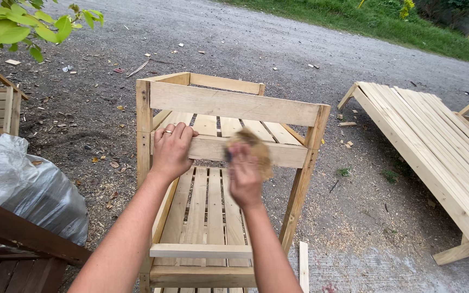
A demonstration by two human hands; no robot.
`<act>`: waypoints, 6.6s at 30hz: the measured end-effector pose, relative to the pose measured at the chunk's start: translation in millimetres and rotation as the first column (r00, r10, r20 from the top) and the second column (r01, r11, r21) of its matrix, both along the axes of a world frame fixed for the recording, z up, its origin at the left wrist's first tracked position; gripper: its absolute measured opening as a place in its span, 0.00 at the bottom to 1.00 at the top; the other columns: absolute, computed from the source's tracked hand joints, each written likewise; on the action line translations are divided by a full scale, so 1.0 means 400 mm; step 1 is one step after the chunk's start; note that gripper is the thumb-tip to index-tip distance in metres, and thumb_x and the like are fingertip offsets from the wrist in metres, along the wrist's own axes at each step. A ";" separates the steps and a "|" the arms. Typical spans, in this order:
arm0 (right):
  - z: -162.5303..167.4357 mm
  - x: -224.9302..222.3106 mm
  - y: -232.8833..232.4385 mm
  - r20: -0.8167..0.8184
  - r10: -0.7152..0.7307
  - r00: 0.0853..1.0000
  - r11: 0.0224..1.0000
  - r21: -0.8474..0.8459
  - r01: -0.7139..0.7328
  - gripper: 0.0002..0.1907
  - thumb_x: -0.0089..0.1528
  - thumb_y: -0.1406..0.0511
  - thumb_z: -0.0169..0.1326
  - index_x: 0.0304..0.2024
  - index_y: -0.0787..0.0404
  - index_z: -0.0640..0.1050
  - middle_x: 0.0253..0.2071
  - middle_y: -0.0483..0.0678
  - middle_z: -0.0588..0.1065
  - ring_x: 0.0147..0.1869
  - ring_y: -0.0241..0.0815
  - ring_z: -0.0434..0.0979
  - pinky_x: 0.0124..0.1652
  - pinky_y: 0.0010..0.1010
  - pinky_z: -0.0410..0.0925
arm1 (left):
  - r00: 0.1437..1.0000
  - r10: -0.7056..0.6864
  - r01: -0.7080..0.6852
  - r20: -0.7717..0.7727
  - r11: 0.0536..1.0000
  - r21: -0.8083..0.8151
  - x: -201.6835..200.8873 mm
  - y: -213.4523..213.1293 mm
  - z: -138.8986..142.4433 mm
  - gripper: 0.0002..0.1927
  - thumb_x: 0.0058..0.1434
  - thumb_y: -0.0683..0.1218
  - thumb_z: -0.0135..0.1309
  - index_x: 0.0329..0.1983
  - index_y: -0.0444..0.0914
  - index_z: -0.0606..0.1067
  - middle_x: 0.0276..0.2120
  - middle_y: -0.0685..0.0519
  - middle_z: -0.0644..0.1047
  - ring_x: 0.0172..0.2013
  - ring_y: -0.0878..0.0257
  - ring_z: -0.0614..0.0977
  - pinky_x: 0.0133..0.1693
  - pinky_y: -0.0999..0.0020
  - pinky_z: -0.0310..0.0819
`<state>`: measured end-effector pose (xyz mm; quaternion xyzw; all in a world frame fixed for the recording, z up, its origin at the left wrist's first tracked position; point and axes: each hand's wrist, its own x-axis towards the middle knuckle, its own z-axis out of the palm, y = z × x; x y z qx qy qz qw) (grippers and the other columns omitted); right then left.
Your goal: The person sands a wooden chair frame with a sanding block, moving methodically across the backrest, seat slats, and side rails. The person repositions the chair to access different surfaces and continues sanding until the clip ends.
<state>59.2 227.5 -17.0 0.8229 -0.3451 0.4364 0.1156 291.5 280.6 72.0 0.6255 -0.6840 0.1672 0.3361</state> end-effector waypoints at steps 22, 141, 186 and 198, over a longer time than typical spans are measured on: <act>0.158 0.097 0.037 0.973 -0.151 0.177 0.269 0.212 -0.939 0.15 0.72 0.61 0.49 0.48 0.69 0.77 0.44 0.52 0.81 0.44 0.39 0.81 0.44 0.31 0.75 | 0.794 -0.249 0.358 -0.554 0.929 0.095 0.031 -0.010 0.006 0.30 0.59 0.67 0.42 0.52 0.47 0.81 0.48 0.59 0.80 0.59 0.61 0.71 0.63 0.58 0.43; 0.164 -0.016 -0.106 0.226 -0.375 0.899 0.921 -0.019 0.389 0.10 0.61 0.63 0.52 0.24 0.54 0.77 0.30 0.41 0.75 0.36 0.41 0.70 0.47 0.36 0.60 | 0.905 0.235 -0.286 -0.354 0.953 -0.099 0.064 0.129 -0.265 0.38 0.57 0.36 0.39 0.75 0.35 0.56 0.74 0.39 0.57 0.73 0.42 0.57 0.68 0.53 0.55; 0.201 0.011 -0.097 0.239 -0.375 0.896 0.917 -0.045 0.396 0.08 0.56 0.64 0.52 0.22 0.56 0.76 0.30 0.44 0.76 0.36 0.44 0.71 0.44 0.39 0.59 | 0.936 0.268 -0.328 -0.230 0.901 -0.283 0.132 -0.094 0.011 0.32 0.69 0.43 0.43 0.77 0.39 0.55 0.74 0.43 0.57 0.74 0.47 0.55 0.70 0.48 0.49; 0.107 -0.043 -0.183 0.232 -0.481 0.845 0.849 -0.118 0.515 0.27 0.61 0.57 0.54 0.61 0.60 0.77 0.58 0.50 0.76 0.60 0.44 0.70 0.52 0.37 0.62 | 0.911 -0.402 0.409 0.094 0.910 -0.067 -0.508 -0.296 0.108 0.32 0.62 0.46 0.43 0.71 0.40 0.67 0.76 0.56 0.61 0.75 0.61 0.61 0.73 0.53 0.50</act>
